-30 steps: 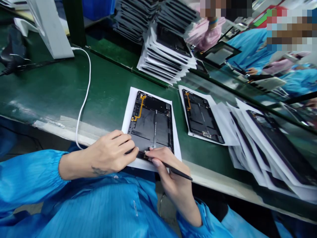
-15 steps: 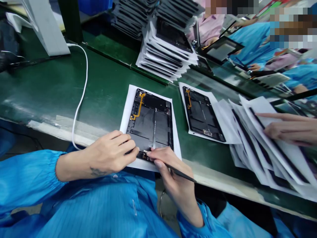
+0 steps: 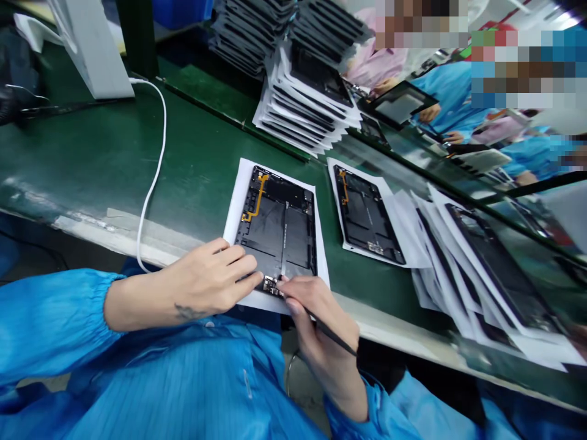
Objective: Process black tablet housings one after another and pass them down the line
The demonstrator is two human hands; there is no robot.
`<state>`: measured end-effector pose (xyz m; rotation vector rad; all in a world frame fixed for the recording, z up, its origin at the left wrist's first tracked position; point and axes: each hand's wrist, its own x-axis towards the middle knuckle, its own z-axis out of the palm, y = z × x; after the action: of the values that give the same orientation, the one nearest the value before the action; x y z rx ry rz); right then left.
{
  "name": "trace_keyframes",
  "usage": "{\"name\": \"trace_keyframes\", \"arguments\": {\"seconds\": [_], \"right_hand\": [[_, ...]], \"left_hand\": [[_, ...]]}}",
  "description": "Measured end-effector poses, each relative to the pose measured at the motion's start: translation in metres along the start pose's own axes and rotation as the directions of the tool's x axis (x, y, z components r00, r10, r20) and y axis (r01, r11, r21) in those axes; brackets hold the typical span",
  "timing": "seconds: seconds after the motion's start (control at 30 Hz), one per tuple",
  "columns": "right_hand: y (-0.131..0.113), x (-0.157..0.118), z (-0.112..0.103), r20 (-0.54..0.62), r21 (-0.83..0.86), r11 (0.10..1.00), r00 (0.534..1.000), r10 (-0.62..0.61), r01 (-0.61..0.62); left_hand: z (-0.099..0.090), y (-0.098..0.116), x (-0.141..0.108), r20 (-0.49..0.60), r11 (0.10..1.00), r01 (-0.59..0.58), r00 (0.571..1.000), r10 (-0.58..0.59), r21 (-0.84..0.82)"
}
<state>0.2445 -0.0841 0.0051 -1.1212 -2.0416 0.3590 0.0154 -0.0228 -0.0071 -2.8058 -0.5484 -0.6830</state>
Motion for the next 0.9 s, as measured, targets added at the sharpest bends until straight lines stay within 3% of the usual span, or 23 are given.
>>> {"name": "trace_keyframes", "arguments": {"seconds": [0.23, 0.4, 0.57, 0.73, 0.9], "right_hand": [[-0.002, -0.007, 0.001, 0.233, -0.225, 0.929, 0.942, -0.242, 0.294], [0.001, -0.010, 0.001, 0.147, -0.128, 0.976, 0.977, -0.155, 0.174], [0.001, -0.011, 0.004, 0.104, -0.088, 0.978, 0.979, -0.177, 0.187], [0.005, -0.005, 0.008, -0.076, 0.153, 0.988, 0.997, -0.019, 0.031], [0.011, 0.002, 0.013, -0.047, 0.232, 0.972, 0.998, 0.043, -0.031]], "left_hand": [[-0.001, 0.000, 0.002, 0.016, 1.000, -0.002, 1.000, 0.002, -0.004], [-0.002, 0.000, -0.001, -0.011, 1.000, -0.017, 1.000, 0.017, 0.010], [-0.004, 0.000, -0.004, -0.044, 1.000, -0.006, 0.999, 0.006, 0.010], [-0.007, -0.001, -0.002, -0.039, 0.999, -0.034, 0.999, 0.034, 0.002], [-0.008, -0.002, 0.000, -0.018, 1.000, -0.030, 0.999, 0.030, 0.002]]}}
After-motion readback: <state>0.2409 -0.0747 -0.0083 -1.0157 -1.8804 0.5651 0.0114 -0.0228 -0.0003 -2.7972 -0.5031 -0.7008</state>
